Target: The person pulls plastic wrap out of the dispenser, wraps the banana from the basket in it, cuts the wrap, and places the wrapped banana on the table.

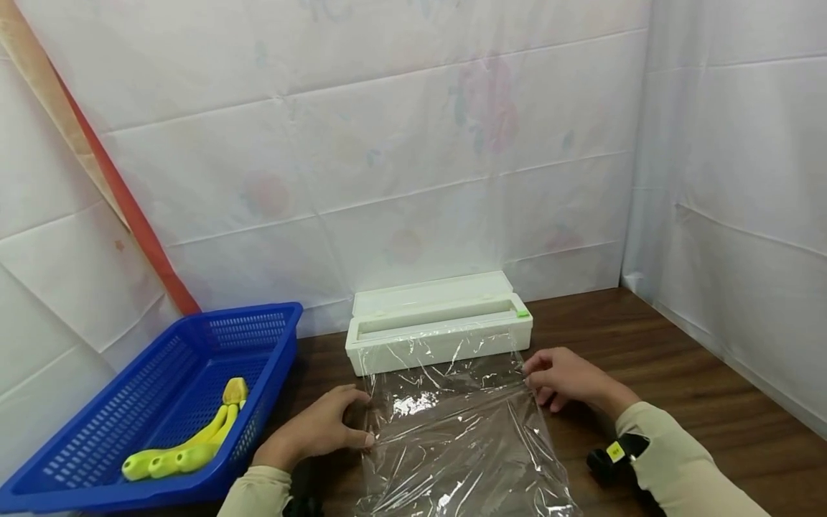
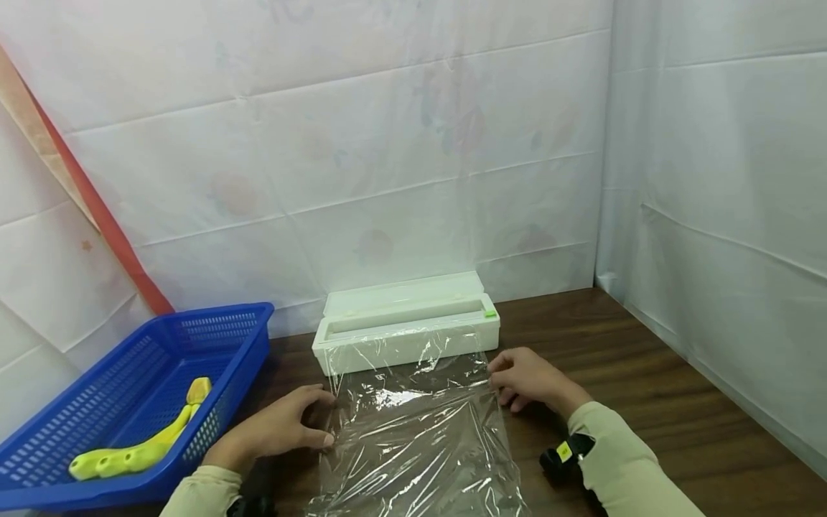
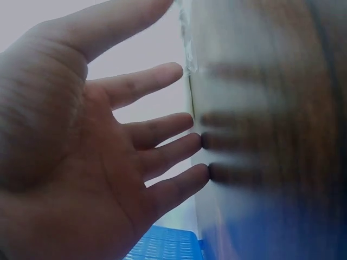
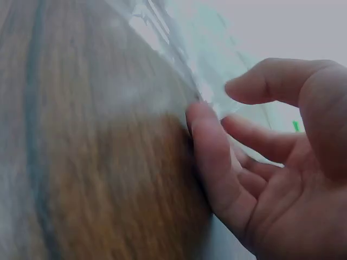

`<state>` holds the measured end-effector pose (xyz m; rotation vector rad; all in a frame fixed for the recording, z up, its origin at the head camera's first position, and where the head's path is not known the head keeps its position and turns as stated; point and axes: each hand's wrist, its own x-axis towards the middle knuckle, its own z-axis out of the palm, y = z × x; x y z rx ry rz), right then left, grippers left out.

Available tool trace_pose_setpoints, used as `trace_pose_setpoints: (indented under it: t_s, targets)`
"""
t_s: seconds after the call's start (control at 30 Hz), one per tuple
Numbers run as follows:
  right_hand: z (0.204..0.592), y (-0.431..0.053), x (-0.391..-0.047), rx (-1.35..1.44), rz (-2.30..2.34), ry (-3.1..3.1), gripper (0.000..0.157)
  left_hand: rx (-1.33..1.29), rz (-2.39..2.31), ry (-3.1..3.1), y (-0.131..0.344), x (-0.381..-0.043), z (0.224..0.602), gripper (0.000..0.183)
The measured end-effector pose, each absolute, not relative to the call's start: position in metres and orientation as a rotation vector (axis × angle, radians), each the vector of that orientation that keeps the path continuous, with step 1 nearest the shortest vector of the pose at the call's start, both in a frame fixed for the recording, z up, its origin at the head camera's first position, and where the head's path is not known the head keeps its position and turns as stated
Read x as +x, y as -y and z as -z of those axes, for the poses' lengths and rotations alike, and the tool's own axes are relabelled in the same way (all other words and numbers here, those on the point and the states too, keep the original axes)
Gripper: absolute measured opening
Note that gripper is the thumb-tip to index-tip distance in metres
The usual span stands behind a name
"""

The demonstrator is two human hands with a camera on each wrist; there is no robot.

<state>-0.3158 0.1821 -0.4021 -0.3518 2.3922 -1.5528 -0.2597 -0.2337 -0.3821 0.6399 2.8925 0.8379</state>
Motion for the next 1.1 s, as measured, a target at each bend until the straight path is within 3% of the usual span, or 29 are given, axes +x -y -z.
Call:
trace_pose_setpoints:
  t_s: [0.2,0.5,1.1]
  targets:
    - [0.398,-0.177,-0.318,-0.346,1.614,-2.626,0.044,0.601,-0.935,-2.876,0.239,-0.262,0.381,0.067]
    - [0.401,-0.176,-0.321,-0.445,1.518,-2.858,0.055,0.513,-0.989,-2.961,0.235,-0.267,0.385,0.071]
    - [0.403,-0.173,-0.324,-0.52,1.39,-2.818,0.062,0.483,-0.977,-2.961,0.23,-0.271,0.39,0.072]
